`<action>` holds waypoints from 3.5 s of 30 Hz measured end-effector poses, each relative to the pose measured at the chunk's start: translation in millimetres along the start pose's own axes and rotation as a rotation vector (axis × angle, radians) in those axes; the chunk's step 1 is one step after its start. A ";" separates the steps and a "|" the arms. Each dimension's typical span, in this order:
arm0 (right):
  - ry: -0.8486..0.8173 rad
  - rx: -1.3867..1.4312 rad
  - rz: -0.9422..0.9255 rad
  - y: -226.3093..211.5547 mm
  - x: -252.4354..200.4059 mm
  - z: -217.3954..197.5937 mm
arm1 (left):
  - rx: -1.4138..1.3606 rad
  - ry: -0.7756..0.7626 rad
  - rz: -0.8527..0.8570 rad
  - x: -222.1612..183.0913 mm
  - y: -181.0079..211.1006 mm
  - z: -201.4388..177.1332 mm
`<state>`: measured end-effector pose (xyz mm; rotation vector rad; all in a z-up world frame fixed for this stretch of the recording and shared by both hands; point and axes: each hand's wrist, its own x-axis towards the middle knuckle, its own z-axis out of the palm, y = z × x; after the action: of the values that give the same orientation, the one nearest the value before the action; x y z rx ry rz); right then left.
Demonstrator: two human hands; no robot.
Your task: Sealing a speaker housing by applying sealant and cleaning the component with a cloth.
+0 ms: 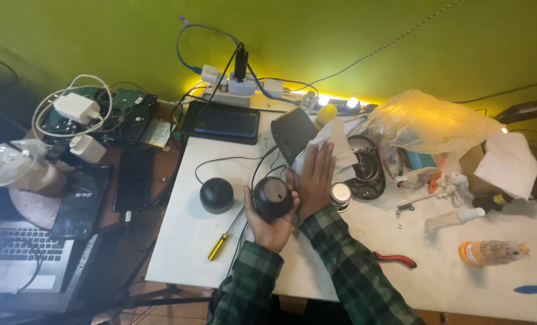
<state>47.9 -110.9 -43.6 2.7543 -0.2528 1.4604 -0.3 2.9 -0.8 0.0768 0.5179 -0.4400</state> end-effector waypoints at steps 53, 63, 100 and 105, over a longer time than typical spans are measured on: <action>-0.767 0.666 0.777 11.7 84.3 -48.9 | 0.183 -0.174 -0.086 29.5 29.7 20.6; -0.884 0.761 0.648 34.1 94.3 -46.5 | 0.147 -0.198 -0.136 30.3 31.6 16.3; -0.882 0.807 0.339 74.6 82.4 -71.9 | 0.104 -0.366 -0.104 19.5 29.9 17.5; -0.521 0.662 0.273 99.8 63.0 -87.8 | 0.113 -0.362 -0.086 11.6 31.3 21.9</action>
<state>-4.3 -210.2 51.4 3.7537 -0.1717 0.9415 32.2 22.7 11.2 0.0820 0.1403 -0.5537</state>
